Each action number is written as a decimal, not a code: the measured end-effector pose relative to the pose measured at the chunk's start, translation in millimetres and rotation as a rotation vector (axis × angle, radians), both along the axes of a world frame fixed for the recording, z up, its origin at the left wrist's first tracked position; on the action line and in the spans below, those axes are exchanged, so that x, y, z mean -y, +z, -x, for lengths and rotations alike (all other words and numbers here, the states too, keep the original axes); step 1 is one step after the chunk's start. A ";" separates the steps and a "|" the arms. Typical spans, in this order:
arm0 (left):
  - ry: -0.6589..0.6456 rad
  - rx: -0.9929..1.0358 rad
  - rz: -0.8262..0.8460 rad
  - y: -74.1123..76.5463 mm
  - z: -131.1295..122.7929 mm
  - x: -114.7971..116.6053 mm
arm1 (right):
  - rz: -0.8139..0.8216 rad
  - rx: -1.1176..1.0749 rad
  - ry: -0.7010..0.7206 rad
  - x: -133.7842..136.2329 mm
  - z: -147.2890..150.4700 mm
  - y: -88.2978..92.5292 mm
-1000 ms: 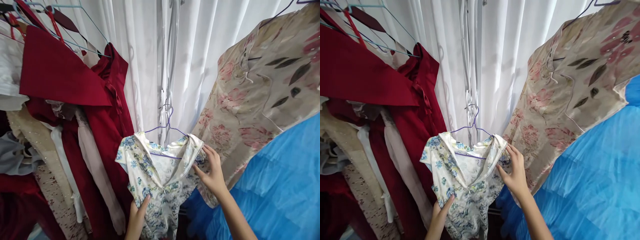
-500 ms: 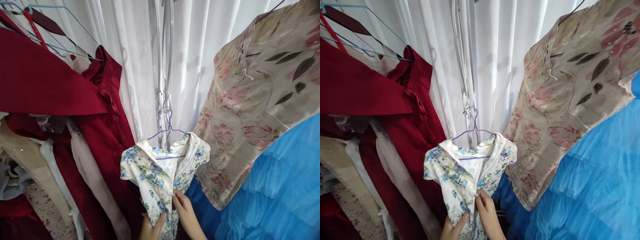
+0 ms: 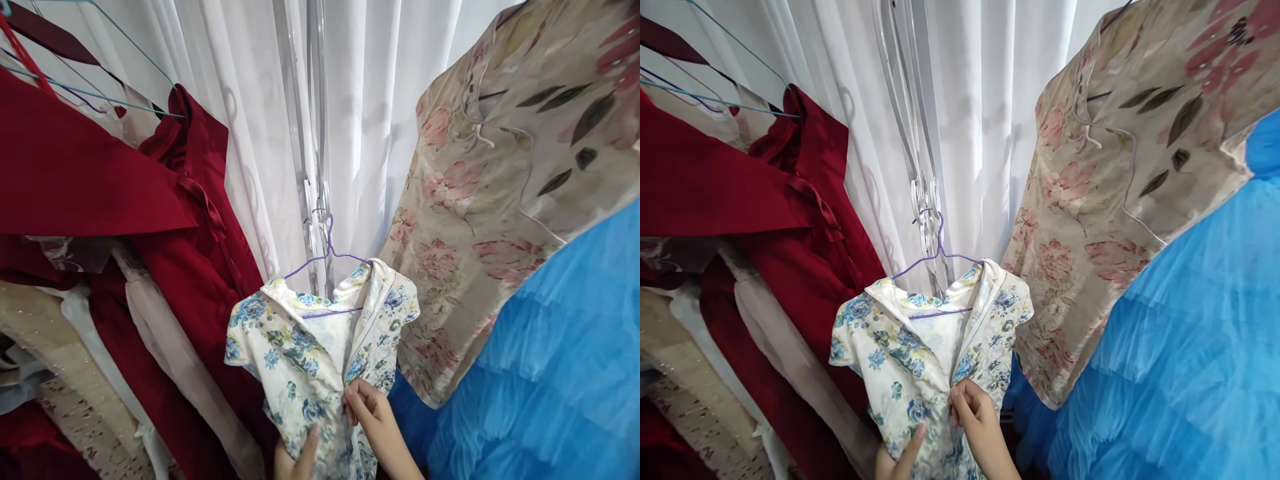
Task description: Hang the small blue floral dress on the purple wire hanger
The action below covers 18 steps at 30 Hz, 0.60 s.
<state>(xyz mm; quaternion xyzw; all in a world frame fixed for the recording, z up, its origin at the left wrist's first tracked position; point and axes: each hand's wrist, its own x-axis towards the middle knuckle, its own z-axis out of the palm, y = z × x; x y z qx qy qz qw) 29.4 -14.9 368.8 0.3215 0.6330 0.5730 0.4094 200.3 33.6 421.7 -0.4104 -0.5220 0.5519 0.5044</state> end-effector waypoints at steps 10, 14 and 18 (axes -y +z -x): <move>-0.238 -0.564 -0.499 32.0 -59.9 -4.8 | 0.030 -0.066 0.149 31.7 -24.5 11.6; -0.295 -0.530 -0.507 42.9 -78.1 -13.1 | 0.065 -0.082 0.147 30.0 -30.9 26.4; -0.438 -0.567 -0.489 40.2 -70.5 -17.2 | 0.130 -0.072 0.053 9.2 -40.8 53.0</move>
